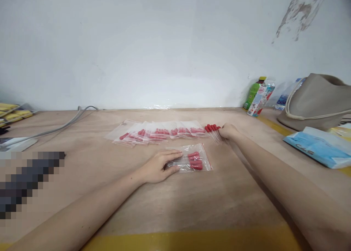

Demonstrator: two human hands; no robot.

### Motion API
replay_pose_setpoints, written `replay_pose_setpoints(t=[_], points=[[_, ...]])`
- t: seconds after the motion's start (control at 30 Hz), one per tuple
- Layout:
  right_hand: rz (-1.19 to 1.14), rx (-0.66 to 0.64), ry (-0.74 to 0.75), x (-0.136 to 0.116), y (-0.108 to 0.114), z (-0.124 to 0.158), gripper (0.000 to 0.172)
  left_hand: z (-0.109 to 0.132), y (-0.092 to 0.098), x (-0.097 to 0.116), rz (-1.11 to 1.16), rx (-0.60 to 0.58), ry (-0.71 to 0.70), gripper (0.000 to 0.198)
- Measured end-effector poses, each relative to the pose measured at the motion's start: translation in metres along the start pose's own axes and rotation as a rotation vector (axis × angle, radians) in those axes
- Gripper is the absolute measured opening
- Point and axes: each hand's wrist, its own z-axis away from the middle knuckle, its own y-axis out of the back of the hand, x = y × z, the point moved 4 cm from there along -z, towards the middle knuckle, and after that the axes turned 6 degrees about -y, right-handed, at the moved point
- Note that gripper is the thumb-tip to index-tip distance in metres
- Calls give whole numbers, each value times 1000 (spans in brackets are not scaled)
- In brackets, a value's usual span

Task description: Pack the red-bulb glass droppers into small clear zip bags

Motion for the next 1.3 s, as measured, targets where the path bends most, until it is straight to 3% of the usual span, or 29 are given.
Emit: replay_pose_setpoints(t=[0.1,0.23,0.37,0.43,0.53,0.7,0.83,1.0,1.3], points=[[-162,-16,-101,-2,14,10,12,0,0,1,2,0,2,43],[-425,-81,-89,-14,32,37,16,-1,2,3,-6,-2,19,43],[-933,-98,-55,-15,30,70,8,-1,3,3,-24,-6,28,42],[-1033,-33,-66,-10,24,83,20,-1,2,3,-29,-8,28,42],[-1061,3,-60,-8,13,96,33,0,1,3,-33,-10,28,42],[-1180,-47,-109,-12,-1,108,35,0,2,4,-40,-17,32,43],[-1260,-218,-212,-18,-14,120,36,0,2,6,-49,-33,49,45],[-1105,-468,-126,-24,-22,131,35,2,2,5,-54,-31,73,49],[-827,-668,-42,-23,-25,127,33,1,3,6,-59,-34,83,49]])
